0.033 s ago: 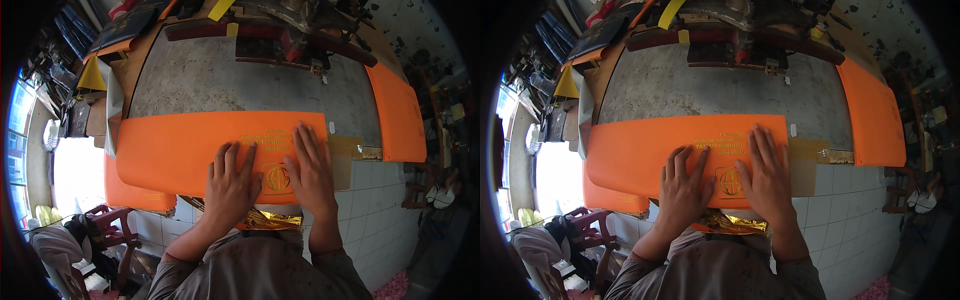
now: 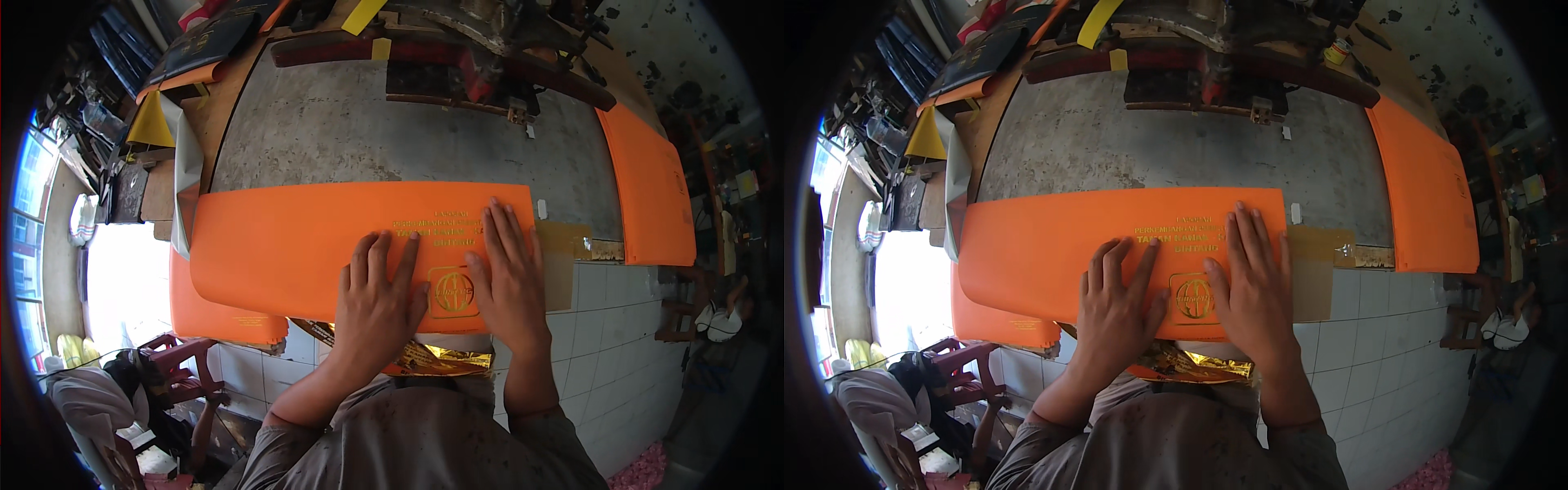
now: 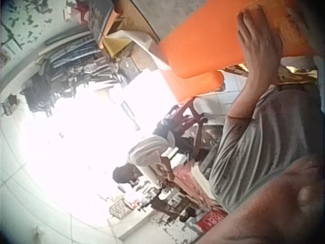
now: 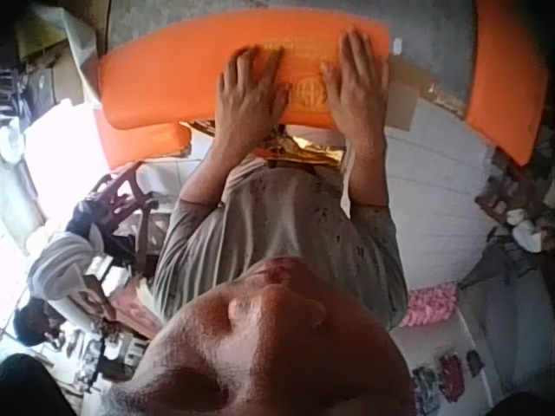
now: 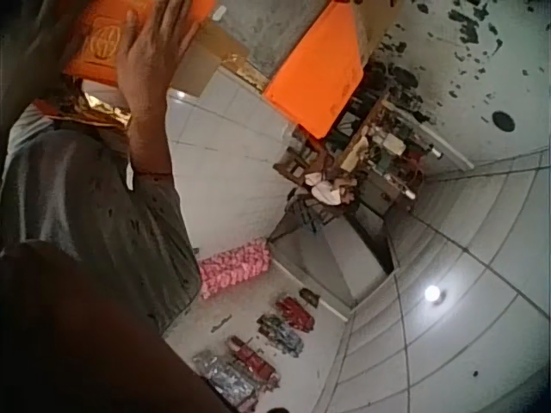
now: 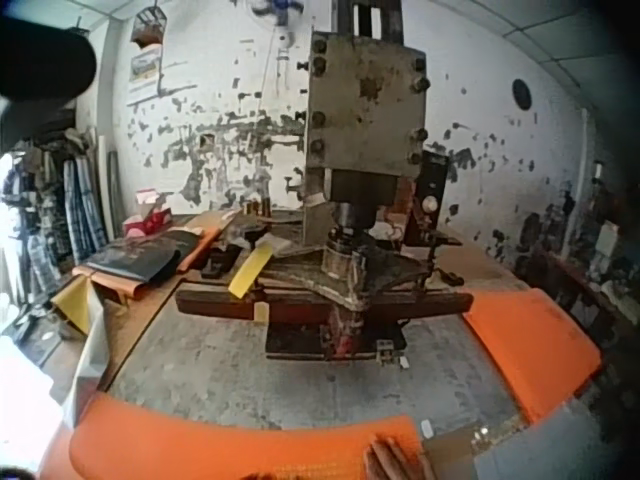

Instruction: The person peels a gold foil strip and carefully aligns it over the embossed lettering on an orange folder cover before smoothing it down with their hands.

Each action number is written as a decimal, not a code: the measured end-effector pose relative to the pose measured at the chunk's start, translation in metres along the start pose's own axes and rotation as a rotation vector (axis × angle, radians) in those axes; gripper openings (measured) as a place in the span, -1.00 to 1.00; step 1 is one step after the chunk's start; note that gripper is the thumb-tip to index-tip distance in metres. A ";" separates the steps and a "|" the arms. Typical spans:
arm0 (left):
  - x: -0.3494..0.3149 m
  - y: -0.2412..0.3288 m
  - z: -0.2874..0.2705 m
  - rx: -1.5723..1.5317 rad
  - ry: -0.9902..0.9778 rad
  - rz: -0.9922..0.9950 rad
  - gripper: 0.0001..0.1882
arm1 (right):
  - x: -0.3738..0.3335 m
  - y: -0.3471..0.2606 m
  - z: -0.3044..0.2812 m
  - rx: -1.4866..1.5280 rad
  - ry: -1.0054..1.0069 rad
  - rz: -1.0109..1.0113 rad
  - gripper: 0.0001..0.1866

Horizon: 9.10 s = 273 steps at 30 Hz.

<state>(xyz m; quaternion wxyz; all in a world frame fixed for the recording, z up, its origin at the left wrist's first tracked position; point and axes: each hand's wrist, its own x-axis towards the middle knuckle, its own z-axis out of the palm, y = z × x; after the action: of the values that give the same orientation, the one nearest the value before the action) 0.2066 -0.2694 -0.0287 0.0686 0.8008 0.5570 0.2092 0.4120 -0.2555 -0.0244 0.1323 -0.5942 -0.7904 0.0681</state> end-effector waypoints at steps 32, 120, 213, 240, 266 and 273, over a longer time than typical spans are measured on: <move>-0.012 -0.005 0.001 -0.048 0.051 0.046 -0.36 | -0.039 0.011 -0.010 0.018 0.090 0.079 -0.40; -0.058 -0.184 -0.169 -1.123 0.843 -0.149 -0.44 | -0.091 -0.001 -0.182 1.087 0.827 -0.152 -0.83; 0.052 -0.246 -0.111 -1.324 0.515 -0.211 -0.57 | 0.016 0.094 -0.085 1.270 0.488 0.166 -0.69; 0.049 -0.239 -0.112 -1.339 0.534 -0.193 -0.58 | 0.016 0.092 -0.084 1.284 0.556 0.149 -0.73; 0.035 -0.226 -0.118 -1.321 0.569 -0.182 -0.65 | 0.016 0.097 -0.075 1.331 0.591 0.104 -0.69; 0.034 -0.227 -0.116 -1.327 0.584 -0.186 -0.64 | 0.017 0.096 -0.076 1.337 0.589 0.115 -0.68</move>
<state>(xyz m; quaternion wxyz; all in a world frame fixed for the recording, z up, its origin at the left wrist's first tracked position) -0.0270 -0.1685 0.0073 0.4057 0.4517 0.3742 0.7009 0.5181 -0.2158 0.0244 0.6699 -0.4207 -0.4793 0.3802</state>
